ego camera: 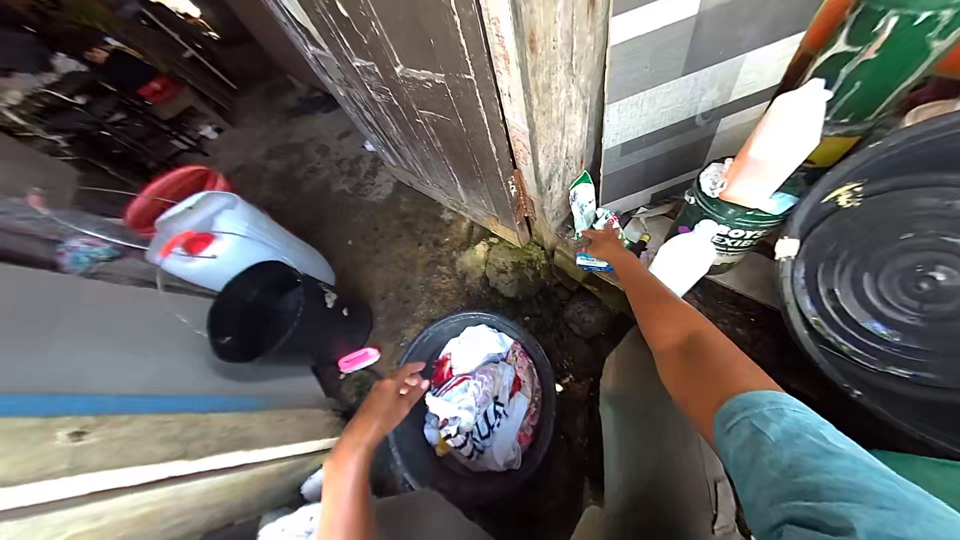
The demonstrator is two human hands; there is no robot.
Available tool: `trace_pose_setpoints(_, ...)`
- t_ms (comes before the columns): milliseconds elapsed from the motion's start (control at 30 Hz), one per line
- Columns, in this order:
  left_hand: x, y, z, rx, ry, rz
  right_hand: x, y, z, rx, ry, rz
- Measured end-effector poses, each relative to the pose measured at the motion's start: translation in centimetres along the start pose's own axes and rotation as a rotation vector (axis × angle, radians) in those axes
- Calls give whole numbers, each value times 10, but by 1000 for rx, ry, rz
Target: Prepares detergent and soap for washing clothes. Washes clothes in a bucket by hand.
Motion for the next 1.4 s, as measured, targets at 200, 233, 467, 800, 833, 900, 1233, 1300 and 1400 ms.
trace_pose_setpoints(200, -17, 36, -1, 6, -34, -43, 19, -12, 11, 127, -49, 104)
trace_pose_setpoints(233, -22, 40, 1, -6, -45, -61, 23, -10, 4, 176, -102, 129)
trace_pose_setpoints(467, 6, 48, 17, 1, -29, 12, 29, 22, -76, 704, -464, -23)
trace_pose_setpoints(800, 68, 48, 9, 327, 121, 373, -68, 112, -143, 723, -999, -749)
trace_pose_setpoints(833, 71, 47, 6, 357, 165, 378, -80, 120, -137, 613, -1096, -767)
trace_pose_setpoints(900, 71, 45, 2, 381, 286, 360, -105, 136, -121, 419, -1241, -750)
trace_pose_setpoints(1233, 60, 21, 15, 273, 953, 316, -217, 220, -13, -253, -1406, -791)
trace_pose_setpoints(1300, 57, 26, 18, 309, 1116, 371, -225, 229, 8, -313, -1408, -760)
trace_pose_setpoints(1400, 38, 29, 23, 436, 1293, 349, -230, 232, 28, -307, -1400, -712)
Point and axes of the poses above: each hand's wrist, its own y-axis away from the middle knuckle, its own z-axis out of the palm, x = y × z, the point moved 8 cm from there along -y, towards the middle knuckle, and after that the axes turned 2 degrees about -z, right-handed, at the moved point
